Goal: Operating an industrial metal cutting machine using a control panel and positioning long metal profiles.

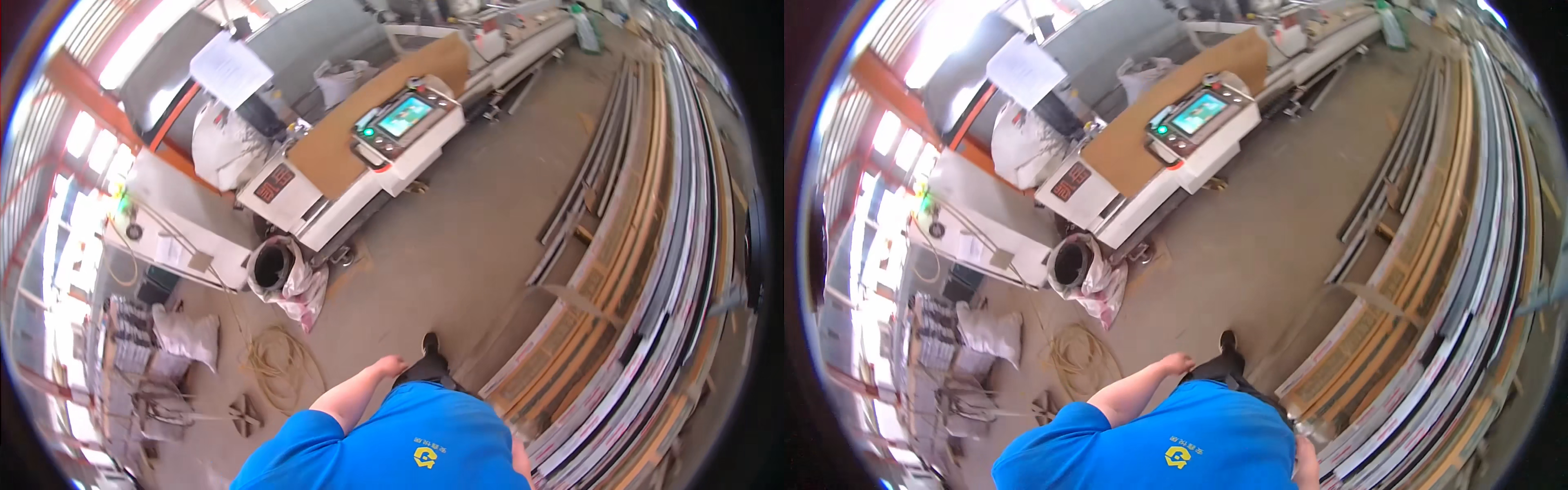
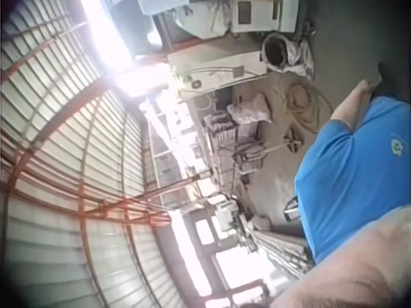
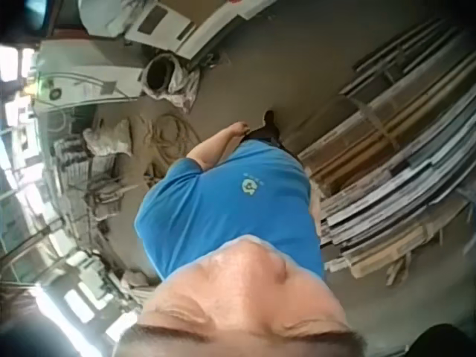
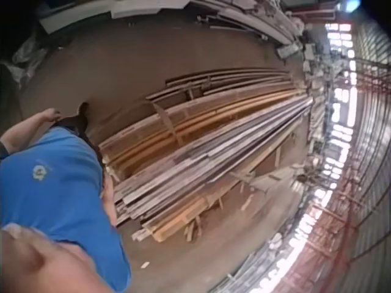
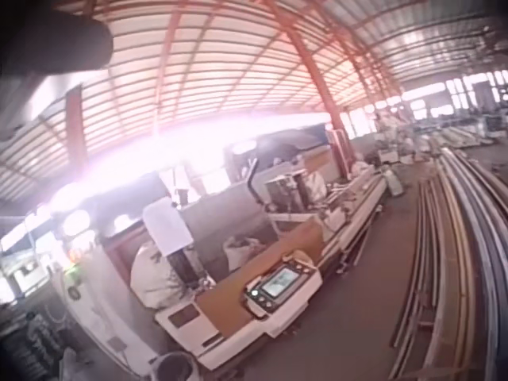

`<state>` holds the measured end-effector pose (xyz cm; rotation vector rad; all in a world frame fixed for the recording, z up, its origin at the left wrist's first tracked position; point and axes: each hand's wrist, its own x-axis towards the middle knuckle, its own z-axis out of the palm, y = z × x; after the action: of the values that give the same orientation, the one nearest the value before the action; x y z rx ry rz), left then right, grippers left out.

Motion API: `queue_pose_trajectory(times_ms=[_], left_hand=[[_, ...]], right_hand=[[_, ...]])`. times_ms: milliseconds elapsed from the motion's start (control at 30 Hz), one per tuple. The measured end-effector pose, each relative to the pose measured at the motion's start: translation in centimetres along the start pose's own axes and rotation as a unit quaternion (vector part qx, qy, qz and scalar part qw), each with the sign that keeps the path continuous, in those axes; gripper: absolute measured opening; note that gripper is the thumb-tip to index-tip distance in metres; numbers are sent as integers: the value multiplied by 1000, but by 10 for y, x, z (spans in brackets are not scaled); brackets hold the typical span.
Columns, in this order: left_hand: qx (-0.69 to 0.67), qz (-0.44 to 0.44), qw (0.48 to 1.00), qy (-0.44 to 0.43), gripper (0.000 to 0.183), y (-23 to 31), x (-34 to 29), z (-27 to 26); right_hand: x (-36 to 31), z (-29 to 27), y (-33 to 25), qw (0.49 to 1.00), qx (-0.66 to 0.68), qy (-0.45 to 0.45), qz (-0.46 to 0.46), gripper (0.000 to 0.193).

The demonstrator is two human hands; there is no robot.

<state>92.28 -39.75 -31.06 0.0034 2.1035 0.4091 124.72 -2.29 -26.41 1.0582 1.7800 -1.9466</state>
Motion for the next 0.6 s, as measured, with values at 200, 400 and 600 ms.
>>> queue_pose_trajectory(times_ms=[200,400,600], left_hand=[[-61,-81,994,-37,46,-171,28,-40],[9,-91,991,96,41,-141,114,-226],[-22,14,932,361,34,-8,175,-451]], right_hand=[[195,-6,97,976,-76,-50,199,30],[285,59,-25,983,-45,174,33,26],[322,41,-95,974,-69,178,120,22]])
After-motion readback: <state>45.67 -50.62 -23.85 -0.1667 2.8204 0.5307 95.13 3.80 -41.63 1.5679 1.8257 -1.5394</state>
